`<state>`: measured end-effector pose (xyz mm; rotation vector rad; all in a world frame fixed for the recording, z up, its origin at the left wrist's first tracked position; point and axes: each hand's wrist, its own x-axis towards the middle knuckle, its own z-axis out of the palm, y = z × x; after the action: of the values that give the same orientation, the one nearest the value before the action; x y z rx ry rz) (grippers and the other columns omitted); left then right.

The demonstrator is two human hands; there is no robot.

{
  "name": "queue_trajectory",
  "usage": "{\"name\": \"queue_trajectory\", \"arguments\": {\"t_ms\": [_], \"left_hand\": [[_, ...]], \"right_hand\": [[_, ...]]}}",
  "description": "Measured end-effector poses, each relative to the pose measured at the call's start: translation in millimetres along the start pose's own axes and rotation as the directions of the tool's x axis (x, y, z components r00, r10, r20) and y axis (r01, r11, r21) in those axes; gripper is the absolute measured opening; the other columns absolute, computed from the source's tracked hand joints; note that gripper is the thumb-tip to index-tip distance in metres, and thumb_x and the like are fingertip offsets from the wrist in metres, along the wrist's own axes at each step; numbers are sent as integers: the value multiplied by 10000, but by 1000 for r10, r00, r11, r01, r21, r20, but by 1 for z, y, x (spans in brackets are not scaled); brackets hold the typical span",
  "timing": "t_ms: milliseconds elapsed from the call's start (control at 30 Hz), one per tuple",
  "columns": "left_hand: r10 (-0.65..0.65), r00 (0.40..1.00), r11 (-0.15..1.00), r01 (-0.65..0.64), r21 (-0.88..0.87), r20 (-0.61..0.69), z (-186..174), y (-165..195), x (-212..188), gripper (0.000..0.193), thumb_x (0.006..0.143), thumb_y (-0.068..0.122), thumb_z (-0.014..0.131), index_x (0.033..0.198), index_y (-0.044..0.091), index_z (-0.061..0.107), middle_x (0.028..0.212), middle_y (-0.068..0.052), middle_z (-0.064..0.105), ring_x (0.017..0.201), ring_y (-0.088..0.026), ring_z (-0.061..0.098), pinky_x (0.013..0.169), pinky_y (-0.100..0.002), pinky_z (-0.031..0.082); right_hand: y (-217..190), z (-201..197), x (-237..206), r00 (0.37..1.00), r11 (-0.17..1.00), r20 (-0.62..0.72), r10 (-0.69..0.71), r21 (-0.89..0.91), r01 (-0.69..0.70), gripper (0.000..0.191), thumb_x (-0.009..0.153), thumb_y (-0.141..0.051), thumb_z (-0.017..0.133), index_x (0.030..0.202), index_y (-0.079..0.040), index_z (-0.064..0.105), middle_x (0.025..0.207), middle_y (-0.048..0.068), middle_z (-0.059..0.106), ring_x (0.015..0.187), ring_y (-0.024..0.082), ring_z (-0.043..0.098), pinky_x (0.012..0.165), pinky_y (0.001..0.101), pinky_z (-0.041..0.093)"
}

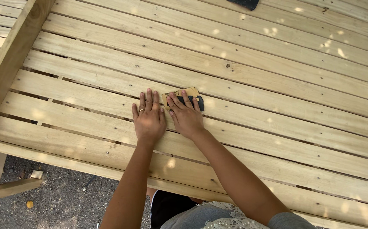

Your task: The person sands a wooden deck surface using a sanding block held in the right hand while the left hand stabilizes the planks. The action is repetitive and covers multiple planks across the deck area.

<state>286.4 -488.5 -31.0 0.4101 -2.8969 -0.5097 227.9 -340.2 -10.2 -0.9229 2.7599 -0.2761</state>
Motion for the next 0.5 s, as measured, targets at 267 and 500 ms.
{"name": "queue_trajectory", "arguments": {"t_ms": [267, 500], "left_hand": [[41, 998, 999, -41, 8, -52, -1, 0, -1, 567, 1061, 294, 382, 1593, 100, 356, 1667, -131, 309, 1548, -328, 245, 1223, -596, 166], [-60, 993, 915, 15, -404, -99, 3, -8, -4, 538, 1041, 153, 410, 1557, -2, 404, 1662, -184, 328, 1565, -362, 252, 1248, -569, 198]], "right_hand": [[35, 2, -104, 998, 998, 62, -15, -65, 20, 575, 1053, -363, 392, 1611, -293, 272, 1690, -71, 213, 1565, 278, 89, 1228, 571, 116], [-10, 6, -11, 999, 999, 47, -25, -21, 26, 561, 1065, -376, 394, 1605, -273, 283, 1695, -58, 203, 1574, 273, 67, 1232, 586, 110]]}}
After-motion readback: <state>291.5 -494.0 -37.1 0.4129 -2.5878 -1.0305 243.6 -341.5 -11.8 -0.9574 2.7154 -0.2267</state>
